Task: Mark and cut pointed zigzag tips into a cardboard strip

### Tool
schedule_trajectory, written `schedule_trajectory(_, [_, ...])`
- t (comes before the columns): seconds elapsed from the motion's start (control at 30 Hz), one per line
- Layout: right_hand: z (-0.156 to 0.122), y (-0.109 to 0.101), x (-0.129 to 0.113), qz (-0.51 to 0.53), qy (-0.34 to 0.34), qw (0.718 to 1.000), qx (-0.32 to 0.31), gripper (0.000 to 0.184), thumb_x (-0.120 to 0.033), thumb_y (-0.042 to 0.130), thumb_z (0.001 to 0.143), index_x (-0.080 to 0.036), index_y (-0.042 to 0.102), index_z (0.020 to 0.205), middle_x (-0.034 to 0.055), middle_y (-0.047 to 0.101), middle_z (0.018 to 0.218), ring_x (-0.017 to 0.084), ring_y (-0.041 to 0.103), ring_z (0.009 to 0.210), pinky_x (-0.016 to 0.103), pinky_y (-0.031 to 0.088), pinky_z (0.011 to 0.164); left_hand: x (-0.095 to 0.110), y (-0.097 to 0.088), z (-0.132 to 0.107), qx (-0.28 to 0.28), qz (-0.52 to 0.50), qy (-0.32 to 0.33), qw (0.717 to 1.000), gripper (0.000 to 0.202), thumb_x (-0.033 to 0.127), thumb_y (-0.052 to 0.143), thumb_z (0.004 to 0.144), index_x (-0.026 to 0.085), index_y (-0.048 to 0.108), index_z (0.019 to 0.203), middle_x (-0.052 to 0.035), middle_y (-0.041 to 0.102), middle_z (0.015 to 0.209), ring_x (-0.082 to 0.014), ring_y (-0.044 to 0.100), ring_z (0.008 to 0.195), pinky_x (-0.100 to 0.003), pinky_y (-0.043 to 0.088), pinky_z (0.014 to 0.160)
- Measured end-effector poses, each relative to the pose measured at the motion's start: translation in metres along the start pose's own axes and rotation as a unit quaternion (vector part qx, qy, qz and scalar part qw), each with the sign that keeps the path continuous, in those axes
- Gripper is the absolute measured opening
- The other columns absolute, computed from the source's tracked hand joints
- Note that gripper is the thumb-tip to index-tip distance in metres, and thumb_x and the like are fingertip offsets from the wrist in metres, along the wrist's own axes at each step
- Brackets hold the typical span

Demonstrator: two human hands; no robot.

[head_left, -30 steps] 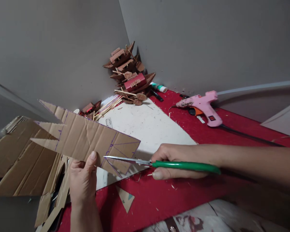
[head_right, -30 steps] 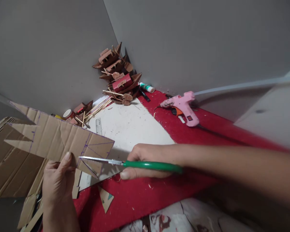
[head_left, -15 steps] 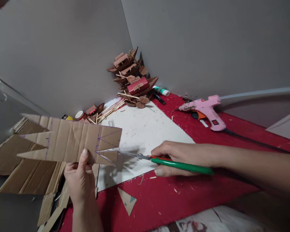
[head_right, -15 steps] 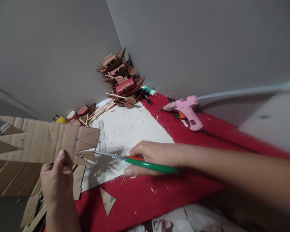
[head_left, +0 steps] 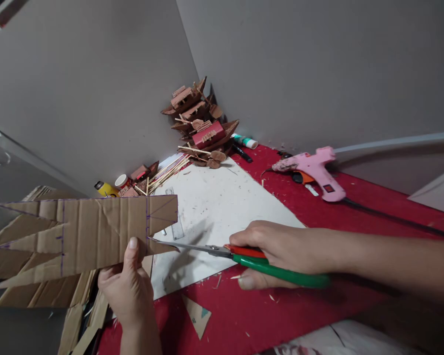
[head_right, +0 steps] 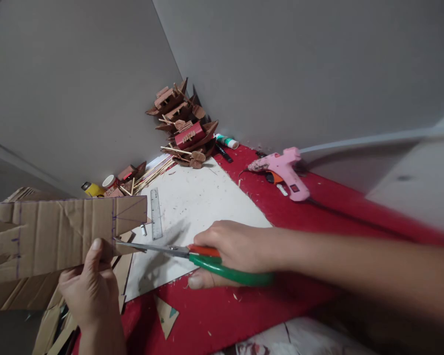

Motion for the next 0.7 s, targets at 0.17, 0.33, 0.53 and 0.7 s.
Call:
schedule_trajectory(0.17, [-0.002, 0.002, -0.003, 0.029, -0.037, 0.999, 0.008, 0.046, -0.063, 0.057, 0.076, -0.021, 0.041, 0.066, -0.0052, 0.04, 0.055, 0.009, 0.033, 0.048, 0.022, 0.028, 0.047, 0.0, -0.001, 0.0, 0.016, 0.007, 0.01, 1.0, 0.022, 0.022, 0.084, 0.062, 0.016, 0.073, 0.08, 0.0005, 0.072, 0.085, -0.0142, 0.066, 0.078, -0.027, 0.055, 0.073])
schedule_trajectory(0.33, [-0.002, 0.003, -0.005, 0.033, -0.039, 0.998, 0.023, 0.047, -0.064, 0.06, 0.074, -0.021, 0.042, 0.066, -0.0055, 0.04, 0.054, 0.009, 0.031, 0.047, 0.022, 0.027, 0.046, -0.001, -0.001, 0.002, 0.012, -0.01, 0.003, 1.0, 0.034, 0.017, 0.082, 0.064, 0.022, 0.073, 0.096, 0.0016, 0.071, 0.097, -0.0154, 0.064, 0.101, -0.026, 0.052, 0.086])
schedule_trajectory(0.53, [0.005, 0.007, 0.006, -0.046, 0.001, 0.999, 0.018, 0.048, -0.067, 0.053, 0.078, -0.02, 0.052, 0.07, 0.0007, 0.049, 0.058, 0.013, 0.04, 0.051, 0.024, 0.031, 0.052, -0.003, 0.007, -0.003, -0.039, -0.043, -0.032, 0.998, 0.034, 0.018, 0.081, 0.068, 0.022, 0.071, 0.101, -0.0005, 0.07, 0.105, -0.0137, 0.066, 0.091, -0.023, 0.054, 0.078])
schedule_trajectory(0.7, [0.006, 0.003, 0.004, -0.044, 0.01, 0.999, 0.02, 0.048, -0.067, 0.049, 0.08, -0.019, 0.052, 0.07, 0.0013, 0.051, 0.059, 0.013, 0.039, 0.052, 0.025, 0.031, 0.053, 0.0, 0.013, -0.009, -0.064, -0.082, -0.058, 0.993, 0.038, 0.016, 0.079, 0.071, 0.024, 0.071, 0.107, -0.0013, 0.067, 0.12, -0.0146, 0.063, 0.105, -0.022, 0.051, 0.088])
Point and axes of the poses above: each hand's wrist, its own z-axis towards the middle knuckle, its own y-axis out of the palm, x = y × z, the point moved 5 cm from there along z, towards the middle knuckle
